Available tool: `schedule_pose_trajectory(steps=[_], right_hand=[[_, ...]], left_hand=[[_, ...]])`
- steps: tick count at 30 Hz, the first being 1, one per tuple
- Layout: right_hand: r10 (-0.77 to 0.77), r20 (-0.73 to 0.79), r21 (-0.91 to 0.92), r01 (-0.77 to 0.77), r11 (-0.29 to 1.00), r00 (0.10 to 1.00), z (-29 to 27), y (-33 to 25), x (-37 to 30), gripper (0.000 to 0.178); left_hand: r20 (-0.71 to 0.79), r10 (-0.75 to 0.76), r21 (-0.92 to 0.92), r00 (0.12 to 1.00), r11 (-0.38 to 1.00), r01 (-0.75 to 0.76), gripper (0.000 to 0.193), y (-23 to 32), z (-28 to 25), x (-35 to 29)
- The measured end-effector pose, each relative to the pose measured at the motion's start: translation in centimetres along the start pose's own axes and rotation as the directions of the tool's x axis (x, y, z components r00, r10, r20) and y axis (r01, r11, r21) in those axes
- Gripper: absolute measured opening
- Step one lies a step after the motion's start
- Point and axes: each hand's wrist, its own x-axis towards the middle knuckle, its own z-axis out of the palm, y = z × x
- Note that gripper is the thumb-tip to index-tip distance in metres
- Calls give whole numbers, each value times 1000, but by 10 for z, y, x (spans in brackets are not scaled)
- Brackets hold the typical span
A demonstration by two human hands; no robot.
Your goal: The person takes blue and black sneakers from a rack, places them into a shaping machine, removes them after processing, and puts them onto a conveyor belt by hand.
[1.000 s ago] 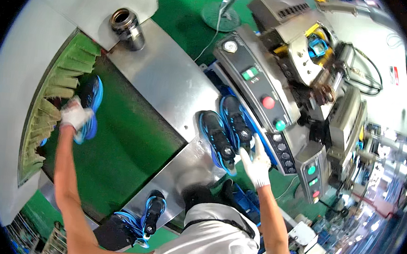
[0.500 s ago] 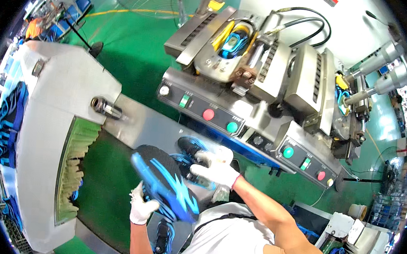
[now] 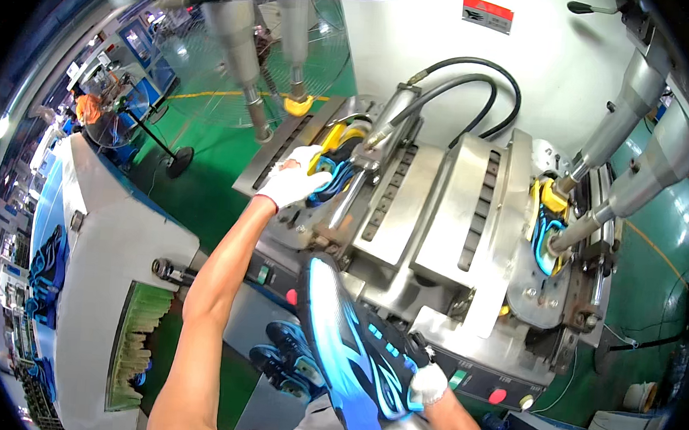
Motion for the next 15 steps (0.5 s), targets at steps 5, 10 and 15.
schedule_pose_trajectory(steps=[5,10,15], right_hand=[[-60,-141,182,85,980,988,-33,-28,-44,71],[-92,-202,316,153,936,975,-27,-29,-77,77],[-210,-296,216,279,936,932,9,-23,-55,79]], left_hand=[[-129,-256,178,958,945,276,88,-52,101,63],[48,-362,238,931,909,342,87,-31,59,90],[-188,-357,10,915,931,365,81,24,-44,10]])
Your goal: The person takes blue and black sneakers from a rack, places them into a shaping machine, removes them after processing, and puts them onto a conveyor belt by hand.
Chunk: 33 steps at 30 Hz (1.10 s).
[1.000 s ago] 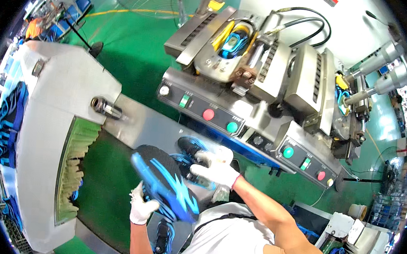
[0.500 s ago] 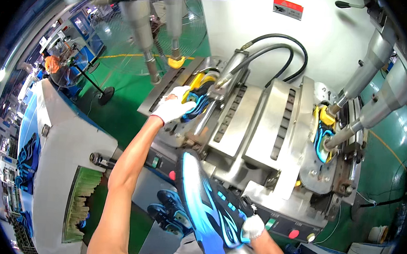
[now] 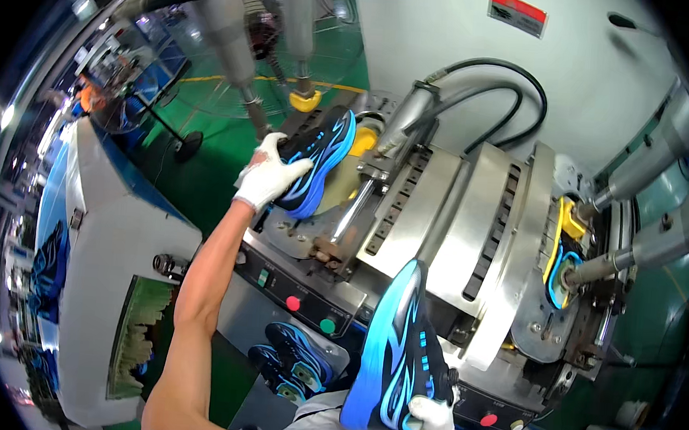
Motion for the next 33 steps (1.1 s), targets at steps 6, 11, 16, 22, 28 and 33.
schedule_pose_trajectory(steps=[6,11,16,22,28,33], right_hand=[[-19,-42,-196,11,981,999,115,57,139,37],[51,58,-178,-40,983,997,176,101,333,13],[-196,-149,-797,0,605,969,170,118,444,12],[-97,343,-416,58,-907,934,169,160,518,31],[-62,27,-999,28,16,998,117,101,568,37],[318,198,-962,123,242,927,136,44,526,42]], left_hand=[[-300,-139,-428,944,904,-3,61,-92,-79,-187],[-330,-551,-401,767,817,414,60,-174,-74,-353],[-503,-765,-147,401,533,833,57,-229,-23,-509],[-304,-952,-25,-40,-34,999,66,-202,33,-587],[-285,-957,-368,51,158,916,94,-196,130,-613],[-15,-994,-355,111,109,928,103,-203,89,-617]])
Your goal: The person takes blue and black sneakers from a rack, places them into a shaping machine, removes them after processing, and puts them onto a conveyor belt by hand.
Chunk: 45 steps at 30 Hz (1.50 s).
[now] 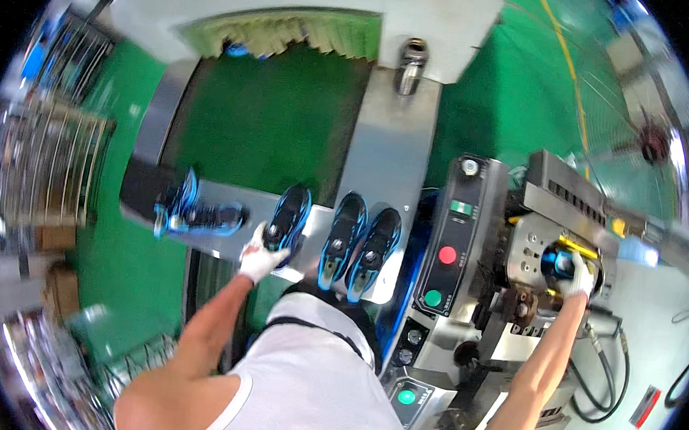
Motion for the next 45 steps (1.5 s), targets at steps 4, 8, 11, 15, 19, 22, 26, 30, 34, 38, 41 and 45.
schedule_pose_trajectory(steps=[4,8,11,15,19,22,26,30,34,38,41,45], right_hand=[[-616,-227,-473,467,747,755,195,-58,-209,62],[-722,5,-749,481,456,691,262,54,-312,73],[-60,89,-979,76,-191,994,274,118,-304,91],[-312,405,-828,490,273,859,280,119,-309,102],[-369,521,-461,618,637,770,405,90,-403,103],[-100,192,-651,203,732,976,467,179,-417,100],[76,8,-706,-48,706,997,480,195,-397,90],[339,6,215,-332,918,941,471,155,-438,36],[240,-61,362,-203,910,969,457,185,-498,43],[306,-224,239,-253,938,925,425,175,-541,46],[174,-305,432,-27,902,936,387,173,-604,41],[243,-389,560,19,828,889,333,163,-720,49]], left_hand=[[25,-147,-29,989,989,148,88,-52,5,-18],[141,-107,-79,984,990,119,84,-68,16,2],[231,52,-228,972,974,2,85,-55,-19,9],[545,-68,-97,836,985,143,71,-83,-45,42],[559,77,-274,826,957,97,82,-49,-124,33],[590,95,-239,802,969,61,62,-55,-126,50],[452,127,-280,883,960,5,70,-65,-117,64],[571,120,36,812,985,-170,69,-58,-133,94],[574,249,113,780,919,-377,64,-4,-119,66],[607,348,-38,714,911,-411,40,3,-95,37],[680,615,-202,400,681,-704,31,10,-123,-5],[589,663,-536,462,749,-391,42,37,-132,-122]])
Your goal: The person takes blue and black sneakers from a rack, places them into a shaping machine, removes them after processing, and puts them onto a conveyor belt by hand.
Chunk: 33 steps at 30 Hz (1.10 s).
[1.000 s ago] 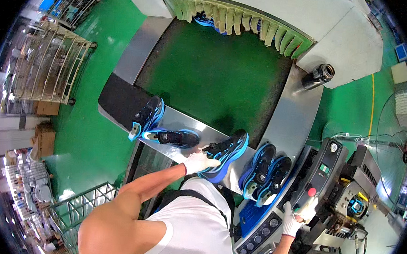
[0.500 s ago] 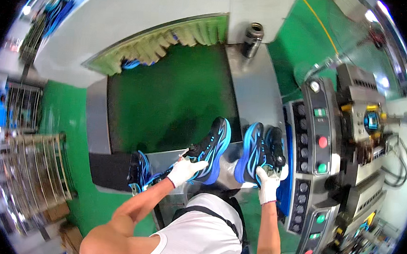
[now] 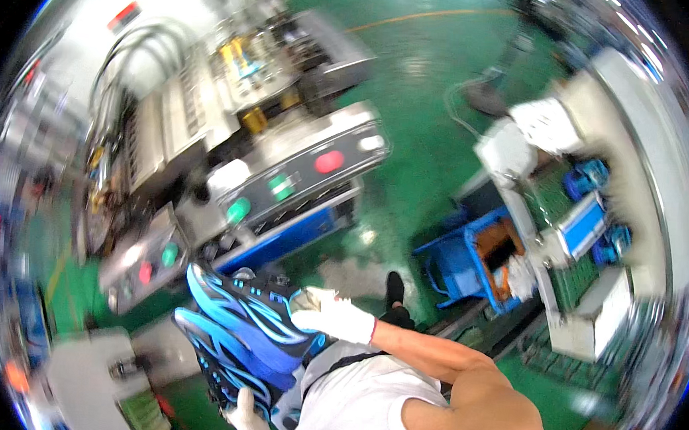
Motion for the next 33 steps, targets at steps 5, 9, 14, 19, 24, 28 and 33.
schedule_pose_trajectory(steps=[5,9,14,19,24,28,33], right_hand=[[-33,-638,161,175,971,770,-85,45,-136,62],[42,-932,177,351,919,360,-159,43,-244,61],[123,-932,-18,382,924,-341,-166,42,-333,57],[168,-742,235,-16,972,-649,-199,60,-355,69],[-86,-782,73,-227,971,-617,-268,70,-333,72],[-32,-778,121,-199,973,-627,-272,71,-355,67],[-36,-737,78,-138,987,-675,-271,76,-332,67]], left_hand=[[682,89,256,726,900,-351,51,-35,94,26],[825,-134,166,549,986,-9,54,-17,249,-47],[997,-39,-9,-61,763,-647,58,44,415,-161],[951,-179,-140,-253,480,-866,81,15,534,-276],[857,52,-507,-513,260,-822,81,-64,571,-322],[908,-194,-214,-371,545,-811,80,-31,571,-329],[919,-9,-365,-393,352,-862,85,-51,575,-299]])
